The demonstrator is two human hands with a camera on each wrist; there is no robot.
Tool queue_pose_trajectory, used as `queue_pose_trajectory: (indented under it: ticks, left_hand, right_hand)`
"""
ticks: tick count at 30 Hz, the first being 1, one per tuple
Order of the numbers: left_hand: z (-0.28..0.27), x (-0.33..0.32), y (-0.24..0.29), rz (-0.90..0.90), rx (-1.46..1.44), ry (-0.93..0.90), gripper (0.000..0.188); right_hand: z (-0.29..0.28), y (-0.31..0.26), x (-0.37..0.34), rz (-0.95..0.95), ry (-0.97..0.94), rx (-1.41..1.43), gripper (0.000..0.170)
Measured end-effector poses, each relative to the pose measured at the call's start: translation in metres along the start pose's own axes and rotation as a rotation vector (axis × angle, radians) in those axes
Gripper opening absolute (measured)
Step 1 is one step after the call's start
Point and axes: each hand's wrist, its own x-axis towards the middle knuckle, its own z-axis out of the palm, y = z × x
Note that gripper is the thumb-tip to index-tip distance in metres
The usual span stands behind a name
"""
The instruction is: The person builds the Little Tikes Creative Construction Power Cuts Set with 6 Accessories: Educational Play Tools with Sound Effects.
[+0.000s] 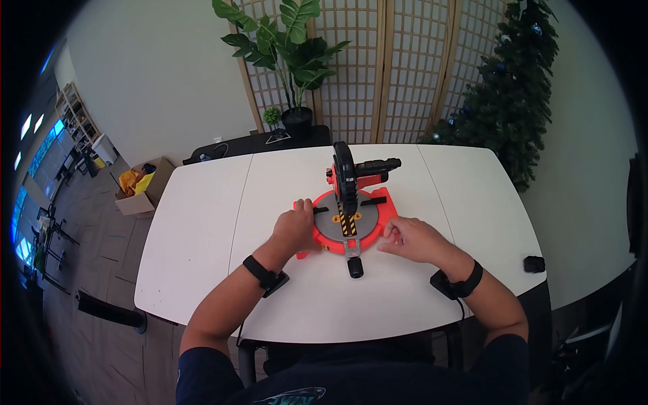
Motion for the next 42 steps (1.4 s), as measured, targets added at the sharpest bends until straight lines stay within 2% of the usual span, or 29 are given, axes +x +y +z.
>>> queue_pose_trajectory:
  ticks: [2, 4, 5, 7, 8, 10, 19, 26, 28, 32, 34, 38, 40, 42]
  left_hand:
    - [0.000, 0.000, 0.000, -0.002, 0.003, -0.011, 0.101]
    - [0.001, 0.000, 0.000, 0.001, 0.009, -0.011, 0.102]
    - [0.001, 0.000, 0.000, 0.001, 0.009, -0.010, 0.102]
    - [0.001, 0.000, 0.001, 0.001, 0.027, -0.011, 0.102]
    - [0.002, 0.000, 0.001, 0.000, 0.026, -0.011, 0.102]
    - [0.003, 0.000, -0.001, 0.009, 0.023, 0.000, 0.101]
    - [0.006, 0.003, -0.007, 0.029, 0.000, 0.011, 0.100]
    - [0.000, 0.002, -0.006, 0.026, 0.017, -0.006, 0.094]
    - [0.001, 0.002, -0.008, 0.009, -0.022, -0.031, 0.098]
    - [-0.001, 0.001, -0.009, -0.008, -0.044, -0.058, 0.099]
    - [0.000, 0.001, -0.010, -0.021, -0.066, -0.065, 0.101]
    - [-0.002, -0.001, -0.011, -0.040, -0.087, -0.077, 0.103]
    - [-0.003, -0.003, -0.010, -0.042, -0.059, -0.088, 0.107]
    - [0.000, -0.006, -0.011, -0.035, -0.061, -0.080, 0.109]
  right_hand:
    - [-0.008, 0.002, 0.005, 0.039, -0.012, -0.037, 0.039]
    - [-0.008, 0.012, 0.010, -0.001, 0.079, -0.163, 0.056]
    - [-0.007, 0.018, 0.015, -0.001, 0.079, -0.164, 0.056]
    - [-0.003, 0.031, 0.025, -0.085, 0.088, -0.264, 0.080]
    - [-0.002, 0.036, 0.030, -0.085, 0.087, -0.264, 0.080]
    - [-0.002, 0.041, 0.039, -0.083, 0.015, -0.229, 0.097]
    - [0.000, 0.063, 0.066, -0.085, -0.148, -0.152, 0.115]
    - [-0.008, 0.061, 0.069, -0.125, -0.086, -0.124, 0.115]
    - [-0.006, 0.066, 0.074, -0.199, -0.045, -0.149, 0.107]
    - [0.000, 0.071, 0.075, -0.149, -0.083, -0.203, 0.097]
    - [0.004, 0.073, 0.073, -0.197, -0.002, -0.201, 0.093]
    - [-0.001, 0.063, 0.065, -0.153, -0.004, -0.227, 0.096]
    - [-0.002, 0.061, 0.063, -0.130, -0.070, -0.192, 0.096]
    - [0.003, 0.066, 0.060, -0.176, -0.038, -0.170, 0.097]
